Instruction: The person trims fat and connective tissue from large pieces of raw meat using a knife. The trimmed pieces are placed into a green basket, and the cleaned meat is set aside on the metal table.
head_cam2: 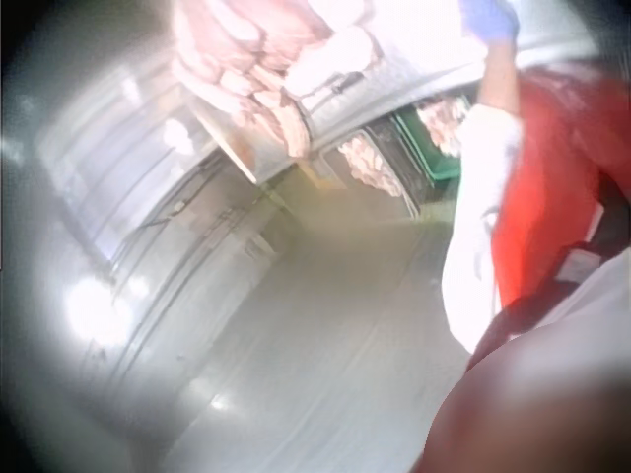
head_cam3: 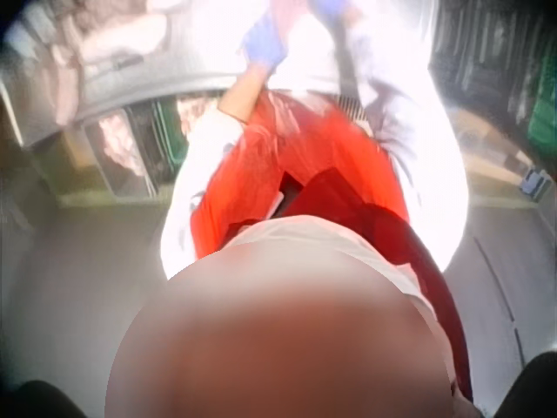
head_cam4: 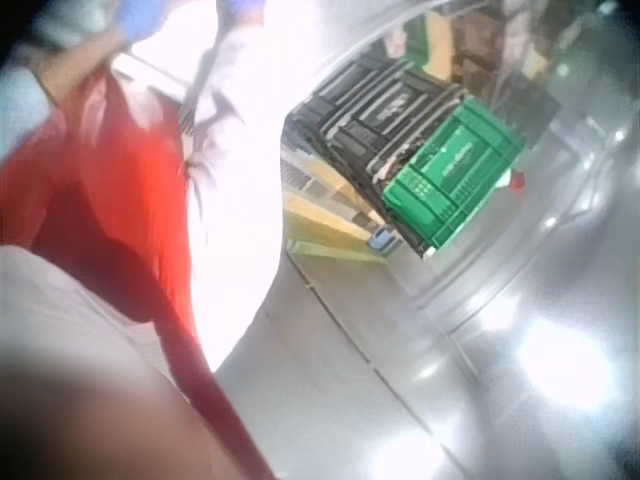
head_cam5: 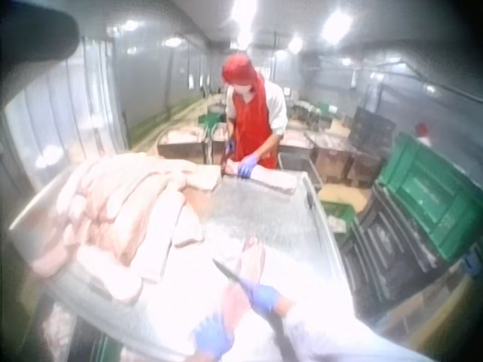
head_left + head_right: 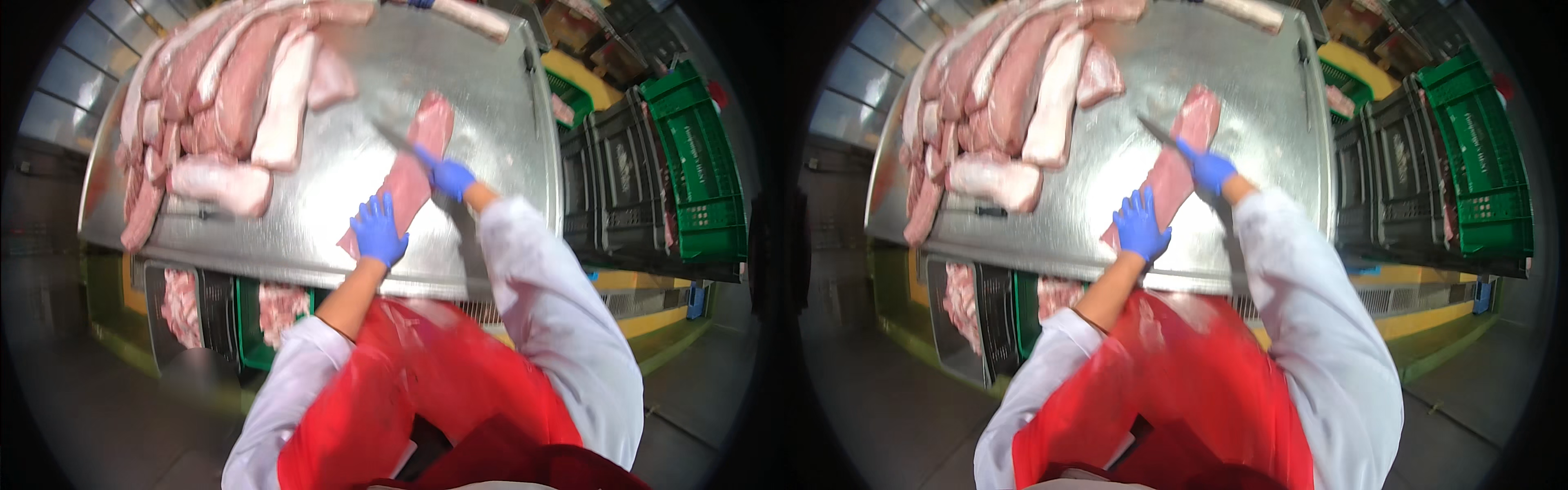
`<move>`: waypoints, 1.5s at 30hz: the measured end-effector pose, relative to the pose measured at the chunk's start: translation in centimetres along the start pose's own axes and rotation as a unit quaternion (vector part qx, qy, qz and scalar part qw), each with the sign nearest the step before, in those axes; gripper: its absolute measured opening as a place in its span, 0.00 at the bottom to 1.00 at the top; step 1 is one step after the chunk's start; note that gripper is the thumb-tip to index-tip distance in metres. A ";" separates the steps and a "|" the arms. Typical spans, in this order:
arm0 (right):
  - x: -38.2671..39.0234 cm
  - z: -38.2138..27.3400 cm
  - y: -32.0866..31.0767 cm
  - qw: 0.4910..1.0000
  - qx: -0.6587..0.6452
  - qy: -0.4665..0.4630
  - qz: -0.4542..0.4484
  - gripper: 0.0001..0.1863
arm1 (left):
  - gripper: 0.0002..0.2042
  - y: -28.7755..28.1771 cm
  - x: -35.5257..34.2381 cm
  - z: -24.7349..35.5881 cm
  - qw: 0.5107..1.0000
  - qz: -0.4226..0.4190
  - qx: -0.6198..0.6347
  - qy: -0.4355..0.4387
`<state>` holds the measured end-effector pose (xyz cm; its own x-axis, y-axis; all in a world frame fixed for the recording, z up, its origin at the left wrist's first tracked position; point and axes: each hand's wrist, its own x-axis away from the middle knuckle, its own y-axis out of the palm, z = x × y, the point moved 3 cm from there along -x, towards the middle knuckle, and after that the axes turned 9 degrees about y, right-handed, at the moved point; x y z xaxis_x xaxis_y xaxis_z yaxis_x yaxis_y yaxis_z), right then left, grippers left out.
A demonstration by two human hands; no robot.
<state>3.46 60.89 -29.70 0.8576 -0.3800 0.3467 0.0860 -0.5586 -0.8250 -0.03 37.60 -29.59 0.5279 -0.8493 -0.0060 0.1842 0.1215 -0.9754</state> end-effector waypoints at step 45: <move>51.1 15.6 12.6 0.818 -0.421 0.341 0.191 0.43 | 0.46 6.8 -16.1 3.1 0.969 -0.146 0.174 -0.098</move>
<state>56.27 45.90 -29.29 0.2328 -0.8083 0.5407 -0.7493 -0.5035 -0.4301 -4.77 53.69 -35.43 0.5525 -0.7635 0.3342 0.5992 0.0851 -0.7961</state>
